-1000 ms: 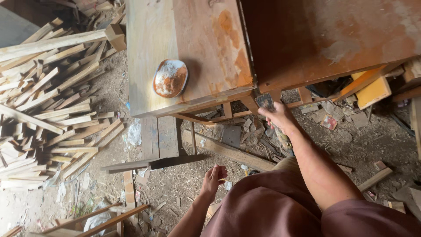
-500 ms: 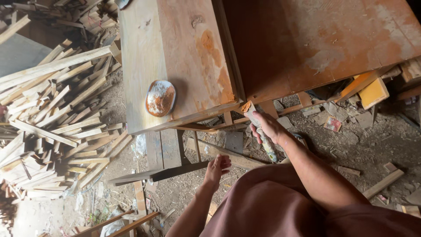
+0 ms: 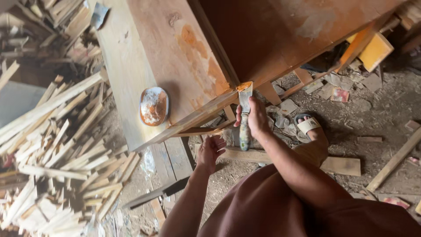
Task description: The person applies an orange-brown wood filler paste from a bowl onto the edges and surfaces of wooden desks and chairs, spreading it with a small scraper by hand. They move between several furniture pieces, holding each steady with one hand while smoothing the filler over worn or damaged spots.
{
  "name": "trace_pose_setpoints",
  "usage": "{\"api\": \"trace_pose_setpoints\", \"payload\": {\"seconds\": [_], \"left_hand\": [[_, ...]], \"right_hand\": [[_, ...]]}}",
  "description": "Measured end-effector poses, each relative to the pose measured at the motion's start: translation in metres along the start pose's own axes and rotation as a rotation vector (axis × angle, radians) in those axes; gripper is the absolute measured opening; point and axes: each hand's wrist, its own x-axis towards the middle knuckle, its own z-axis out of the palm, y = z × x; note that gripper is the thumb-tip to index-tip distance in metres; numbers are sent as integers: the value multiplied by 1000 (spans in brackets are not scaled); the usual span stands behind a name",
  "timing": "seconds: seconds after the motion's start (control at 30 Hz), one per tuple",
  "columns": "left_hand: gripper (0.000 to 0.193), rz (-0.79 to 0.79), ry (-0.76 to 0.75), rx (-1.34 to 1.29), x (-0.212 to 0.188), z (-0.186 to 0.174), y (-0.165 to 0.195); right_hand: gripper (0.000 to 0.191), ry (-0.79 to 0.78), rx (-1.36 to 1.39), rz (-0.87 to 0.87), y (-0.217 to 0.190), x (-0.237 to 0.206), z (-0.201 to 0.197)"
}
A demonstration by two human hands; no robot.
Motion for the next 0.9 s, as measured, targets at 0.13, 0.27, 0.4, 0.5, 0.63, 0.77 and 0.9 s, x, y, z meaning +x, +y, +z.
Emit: {"api": "trace_pose_setpoints", "payload": {"seconds": [0.13, 0.27, 0.4, 0.5, 0.63, 0.77, 0.9], "left_hand": [[54, -21, -2, 24, -2, -15, 2], [54, -19, 1, 68, -1, -28, 10], [54, -44, -24, 131, -4, -44, 5], [53, -60, -46, 139, -8, -65, -7], [51, -124, -14, 138, -19, -106, -26], [52, -110, -27, 135, -36, -149, -41], [52, -151, 41, 146, -51, -180, -49]], "right_hand": [[39, 141, 52, -83, 20, 0, 12], [40, 225, 71, -217, 39, 5, 19], [33, 194, 120, -424, 64, 11, 30], [34, 199, -16, -500, 79, 13, 41], [36, 247, -196, -572, 88, 14, 52], [36, 403, -224, -493, 88, 17, 55], [36, 429, -211, -605, 91, 22, 53]]}}
